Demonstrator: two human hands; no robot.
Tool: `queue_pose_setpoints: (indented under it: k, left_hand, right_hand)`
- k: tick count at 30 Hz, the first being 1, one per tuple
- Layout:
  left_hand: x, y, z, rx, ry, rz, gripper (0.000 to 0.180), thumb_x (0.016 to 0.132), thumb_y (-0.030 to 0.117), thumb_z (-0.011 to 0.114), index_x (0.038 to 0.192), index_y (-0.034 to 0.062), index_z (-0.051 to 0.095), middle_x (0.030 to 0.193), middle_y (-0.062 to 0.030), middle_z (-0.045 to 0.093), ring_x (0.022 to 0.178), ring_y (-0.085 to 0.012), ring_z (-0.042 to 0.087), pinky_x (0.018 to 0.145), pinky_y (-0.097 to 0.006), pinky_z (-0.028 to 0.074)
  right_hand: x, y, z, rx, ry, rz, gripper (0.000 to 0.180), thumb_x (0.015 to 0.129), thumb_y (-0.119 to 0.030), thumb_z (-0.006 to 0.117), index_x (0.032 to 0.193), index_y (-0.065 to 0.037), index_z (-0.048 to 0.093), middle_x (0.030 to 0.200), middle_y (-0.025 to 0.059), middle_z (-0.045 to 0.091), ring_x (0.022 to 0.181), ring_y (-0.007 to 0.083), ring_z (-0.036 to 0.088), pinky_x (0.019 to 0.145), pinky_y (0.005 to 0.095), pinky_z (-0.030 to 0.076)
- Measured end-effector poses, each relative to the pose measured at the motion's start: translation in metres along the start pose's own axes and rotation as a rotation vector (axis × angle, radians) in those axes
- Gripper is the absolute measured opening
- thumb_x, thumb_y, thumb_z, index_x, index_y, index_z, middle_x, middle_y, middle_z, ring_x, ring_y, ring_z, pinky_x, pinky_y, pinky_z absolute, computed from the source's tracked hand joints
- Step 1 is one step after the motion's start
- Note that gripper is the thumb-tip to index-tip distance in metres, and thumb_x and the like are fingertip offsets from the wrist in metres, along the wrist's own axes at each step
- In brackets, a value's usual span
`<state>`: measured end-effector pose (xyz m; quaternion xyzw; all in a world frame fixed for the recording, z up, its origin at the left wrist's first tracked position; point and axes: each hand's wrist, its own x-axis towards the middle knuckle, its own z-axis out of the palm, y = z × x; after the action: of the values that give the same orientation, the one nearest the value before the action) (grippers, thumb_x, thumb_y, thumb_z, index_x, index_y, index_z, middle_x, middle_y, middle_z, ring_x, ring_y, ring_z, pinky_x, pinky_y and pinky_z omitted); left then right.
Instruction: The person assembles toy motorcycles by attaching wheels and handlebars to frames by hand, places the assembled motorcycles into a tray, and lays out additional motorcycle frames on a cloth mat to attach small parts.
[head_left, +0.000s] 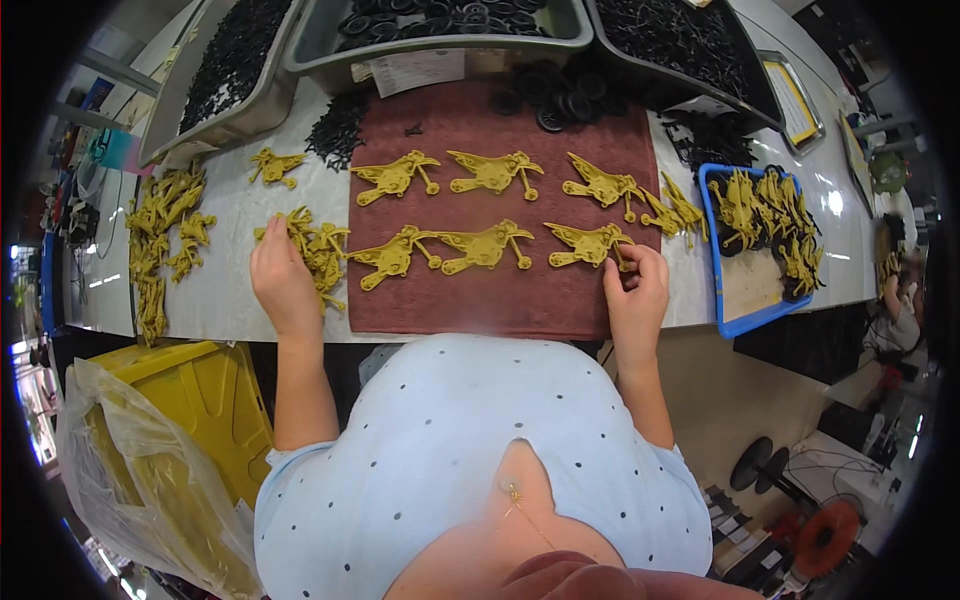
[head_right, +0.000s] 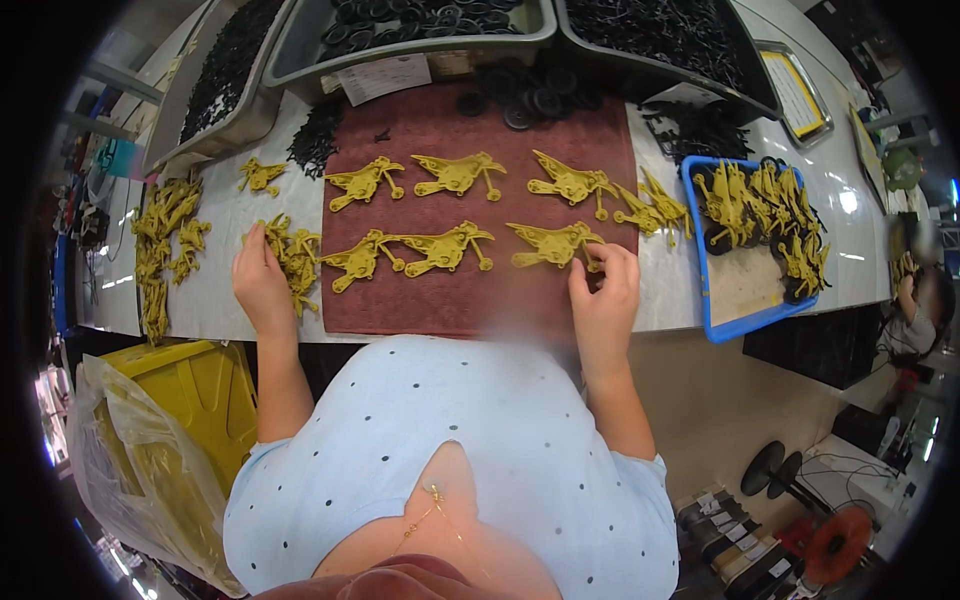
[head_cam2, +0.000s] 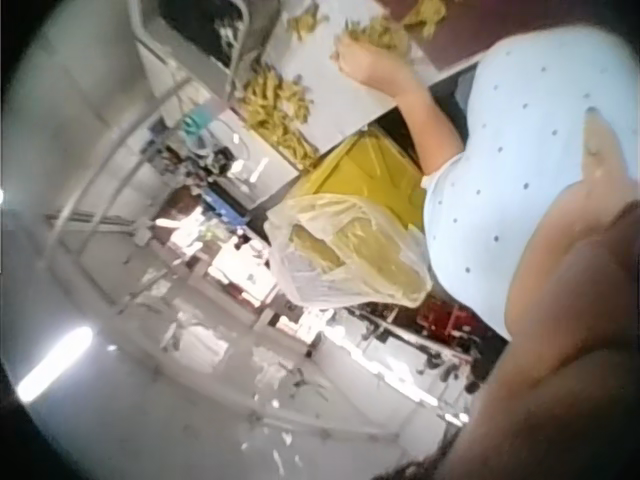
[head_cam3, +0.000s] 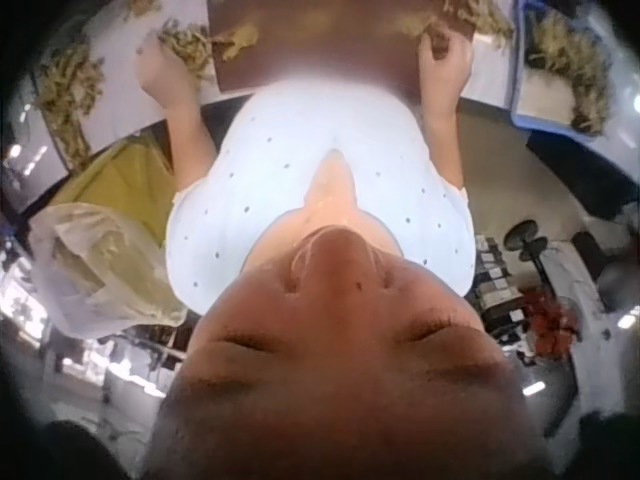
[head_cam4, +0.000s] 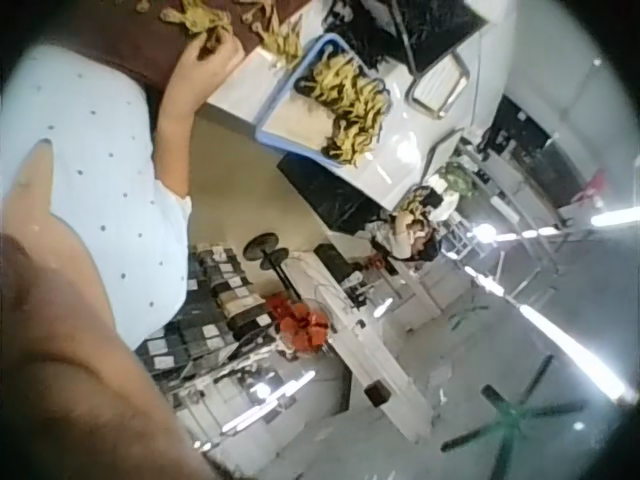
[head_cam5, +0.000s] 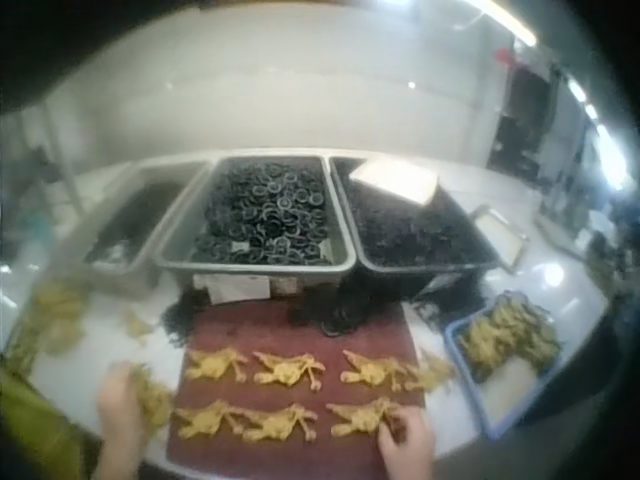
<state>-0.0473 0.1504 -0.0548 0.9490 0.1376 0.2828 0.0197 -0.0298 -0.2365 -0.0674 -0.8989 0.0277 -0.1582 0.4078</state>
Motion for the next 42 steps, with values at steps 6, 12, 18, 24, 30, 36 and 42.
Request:
queue_pose_setpoints:
  k: [6,12,18,24,30,36,42]
  left_hand:
    - [0.003,0.009,-0.005,-0.022,0.054,0.072,0.024,0.087,0.004,0.062,0.110,0.0019,0.066,0.111,-0.0125,0.066,0.097,-0.0294,0.059,0.085,-0.038,0.046]
    - [-0.012,0.025,-0.017,-0.173,-0.094,0.320,0.031,0.085,0.013,0.067,0.116,0.0094,0.065,0.134,-0.0086,0.053,0.125,-0.0284,0.046,0.104,-0.046,0.027]
    - [-0.020,0.012,-0.003,-0.064,-0.214,0.286,0.033,0.091,0.019,0.061,0.124,0.0167,0.062,0.146,-0.0105,0.040,0.136,-0.0300,0.034,0.108,-0.053,0.020]
    - [-0.013,-0.015,0.010,-0.034,-0.197,0.215,0.031,0.095,0.019,0.055,0.124,0.0159,0.062,0.145,-0.0107,0.042,0.136,-0.0304,0.034,0.109,-0.050,0.020]
    - [0.004,-0.032,0.018,-0.029,-0.167,0.195,0.029,0.094,0.017,0.055,0.122,0.0143,0.063,0.144,-0.0118,0.043,0.135,-0.0315,0.035,0.109,-0.049,0.021]
    - [0.015,-0.021,0.017,-0.045,-0.108,0.202,0.027,0.093,0.014,0.056,0.119,0.0129,0.064,0.142,-0.0115,0.044,0.134,-0.0325,0.036,0.109,-0.049,0.021]
    - [0.036,0.027,0.002,-0.143,-0.067,0.269,0.027,0.089,0.009,0.059,0.115,0.0118,0.066,0.140,-0.0110,0.047,0.133,-0.0323,0.038,0.108,-0.049,0.024]
  right_hand:
    - [0.000,-0.008,-0.016,-0.106,-0.032,0.042,0.016,0.085,-0.004,0.065,0.101,-0.001,0.063,0.103,0.0098,0.059,0.081,0.0157,0.058,0.067,0.0275,0.050]
    - [0.043,0.020,-0.030,-0.252,0.019,-0.220,0.028,0.084,0.003,0.059,0.111,-0.003,0.063,0.118,0.0156,0.057,0.108,0.0329,0.056,0.091,0.0388,0.047]
    - [0.070,0.037,-0.031,-0.479,-0.157,-0.472,0.027,0.087,-0.010,0.060,0.114,-0.009,0.065,0.128,0.0134,0.055,0.118,0.0326,0.051,0.097,0.0413,0.042]
    - [0.069,0.055,-0.035,-0.414,-0.115,-0.396,0.022,0.087,-0.012,0.062,0.107,-0.006,0.067,0.117,0.0127,0.062,0.109,0.0316,0.057,0.093,0.0403,0.044]
    - [0.064,0.051,-0.042,-0.473,-0.085,-0.366,0.017,0.086,-0.011,0.063,0.101,-0.004,0.067,0.110,0.0145,0.063,0.104,0.0328,0.059,0.087,0.0409,0.047]
    - [0.055,0.033,-0.052,-0.523,-0.139,-0.303,0.018,0.085,-0.009,0.065,0.101,-0.003,0.065,0.105,0.0154,0.063,0.099,0.0342,0.059,0.086,0.0418,0.047]
    - [0.098,0.032,-0.062,-0.418,-0.049,-0.345,0.016,0.085,-0.007,0.063,0.100,-0.001,0.065,0.099,0.0167,0.065,0.091,0.0354,0.062,0.081,0.0414,0.049]
